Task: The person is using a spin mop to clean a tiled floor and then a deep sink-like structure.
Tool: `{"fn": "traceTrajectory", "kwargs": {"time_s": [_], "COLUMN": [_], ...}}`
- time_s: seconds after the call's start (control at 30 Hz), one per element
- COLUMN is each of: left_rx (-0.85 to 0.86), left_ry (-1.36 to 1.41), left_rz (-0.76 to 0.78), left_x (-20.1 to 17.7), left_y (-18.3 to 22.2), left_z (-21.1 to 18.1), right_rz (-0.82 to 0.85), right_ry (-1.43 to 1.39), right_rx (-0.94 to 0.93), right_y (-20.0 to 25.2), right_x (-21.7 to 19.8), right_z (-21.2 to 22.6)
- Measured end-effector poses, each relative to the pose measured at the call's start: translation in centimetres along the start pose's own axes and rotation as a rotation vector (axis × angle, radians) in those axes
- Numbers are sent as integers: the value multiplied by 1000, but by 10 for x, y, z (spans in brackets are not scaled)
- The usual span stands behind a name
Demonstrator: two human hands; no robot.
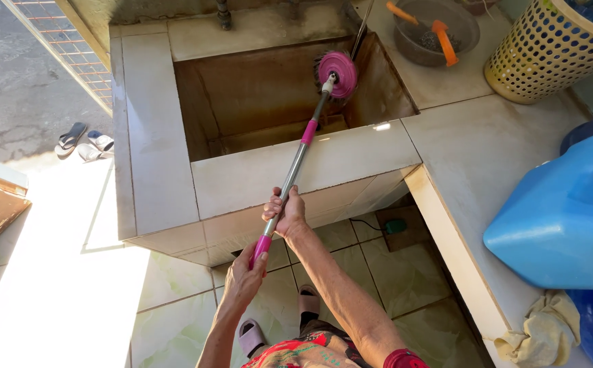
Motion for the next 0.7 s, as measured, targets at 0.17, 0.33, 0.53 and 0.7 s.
{"fn": "traceTrajectory", "kwargs": {"time_s": [0.17, 0.33, 0.53, 0.7], "left_rx": [-52, 109, -17, -142], "left_ry": [86, -21, 328, 585], "left_rz": [-43, -126, 36, 180], "left_x": [-3, -2, -4, -10], "left_y": [9, 12, 10, 8], "left_z": [1, 18, 35, 31], "right_rz": [-87, -115, -135, -136], "right_ry": [11, 209, 289, 399], "right_rx": [53, -3, -102, -218], "right_y": [12, 6, 11, 23], "right_x": [4, -16, -10, 5], "right_z": [-7, -15, -30, -27]}}
Point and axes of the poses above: each hand's wrist, its own y-axis away from the middle knuckle, its own x-axis out of the palm, z = x × y, the point moved 7 cm from there along -y, towards the middle knuckle, and after that the axes turned 5 degrees about x, right-handed, at the moved point
